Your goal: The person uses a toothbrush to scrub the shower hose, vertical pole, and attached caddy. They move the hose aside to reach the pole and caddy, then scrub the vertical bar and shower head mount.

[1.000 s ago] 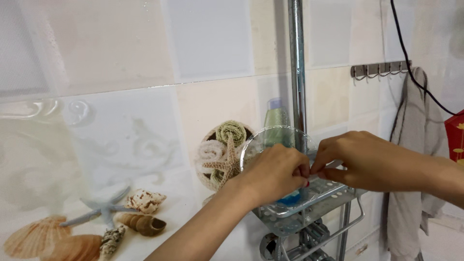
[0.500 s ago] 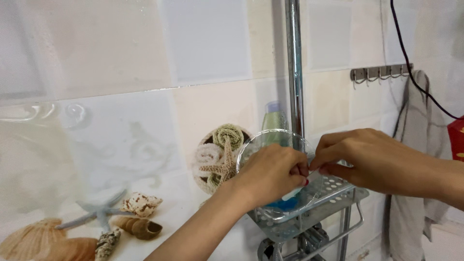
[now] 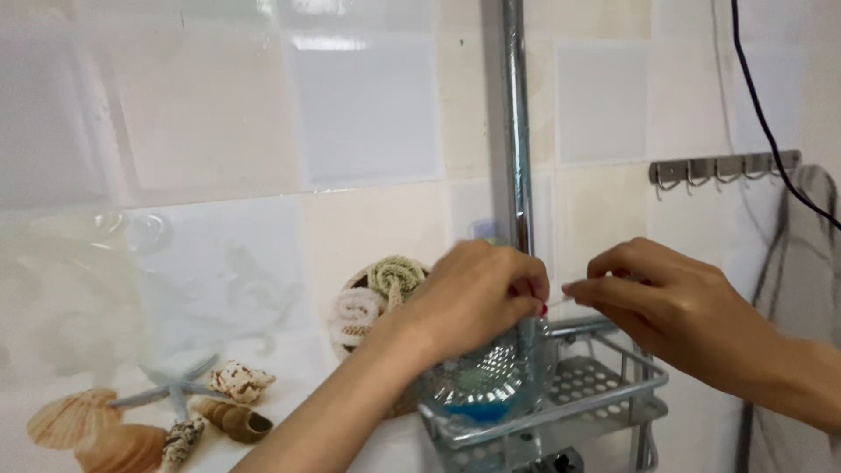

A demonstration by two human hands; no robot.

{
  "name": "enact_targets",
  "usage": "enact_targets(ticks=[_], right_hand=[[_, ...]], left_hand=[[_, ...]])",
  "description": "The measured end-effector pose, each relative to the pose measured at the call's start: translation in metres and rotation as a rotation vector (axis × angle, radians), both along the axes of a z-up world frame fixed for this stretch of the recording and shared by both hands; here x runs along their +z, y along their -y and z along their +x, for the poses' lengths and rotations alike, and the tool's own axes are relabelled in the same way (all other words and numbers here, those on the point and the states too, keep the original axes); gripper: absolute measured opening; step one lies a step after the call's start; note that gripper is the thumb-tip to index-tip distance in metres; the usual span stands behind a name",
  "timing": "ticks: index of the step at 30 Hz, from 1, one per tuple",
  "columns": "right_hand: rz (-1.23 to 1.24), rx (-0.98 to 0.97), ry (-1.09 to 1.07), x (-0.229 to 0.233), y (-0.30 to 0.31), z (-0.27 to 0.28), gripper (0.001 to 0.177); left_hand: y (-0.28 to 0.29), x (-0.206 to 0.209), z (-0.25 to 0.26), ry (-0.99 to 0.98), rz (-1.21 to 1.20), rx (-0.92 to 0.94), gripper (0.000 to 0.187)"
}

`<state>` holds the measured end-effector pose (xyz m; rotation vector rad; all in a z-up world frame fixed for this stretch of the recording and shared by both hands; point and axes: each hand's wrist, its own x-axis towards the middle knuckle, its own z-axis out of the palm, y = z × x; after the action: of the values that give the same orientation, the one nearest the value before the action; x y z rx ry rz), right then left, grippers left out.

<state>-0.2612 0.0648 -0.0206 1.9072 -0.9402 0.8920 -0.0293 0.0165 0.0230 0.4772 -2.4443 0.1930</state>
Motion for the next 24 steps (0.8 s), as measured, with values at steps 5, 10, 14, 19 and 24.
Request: enact_targets(ticks=[5, 10, 14, 19, 24], right_hand=[[-0.082, 0.098, 0.058, 0.032, 0.009, -0.020, 0.023], [-0.342, 0.300, -0.008, 0.081, 0.018, -0.048, 0.013], [-0.447, 0.335, 0.017, 0.122, 0.025, -0.072, 0.011], [-0.544, 0.359, 0.057, 0.171, 0.034, -0.095, 0.007], [-0.634, 0.338, 0.078, 0.221, 0.039, -0.100, 0.007]], left_hand=[[-0.007, 0.019, -0.025, -0.085, -0.373, 0.134, 0.007], [-0.015, 0.043, -0.063, -0.284, -0.767, 0.189, 0.008], [-0.013, 0.074, -0.102, -0.396, -0.935, 0.311, 0.007], [-0.008, 0.123, -0.134, -0.457, -1.054, 0.391, 0.007], [-0.008, 0.171, -0.138, -0.464, -1.165, 0.363, 0.011]])
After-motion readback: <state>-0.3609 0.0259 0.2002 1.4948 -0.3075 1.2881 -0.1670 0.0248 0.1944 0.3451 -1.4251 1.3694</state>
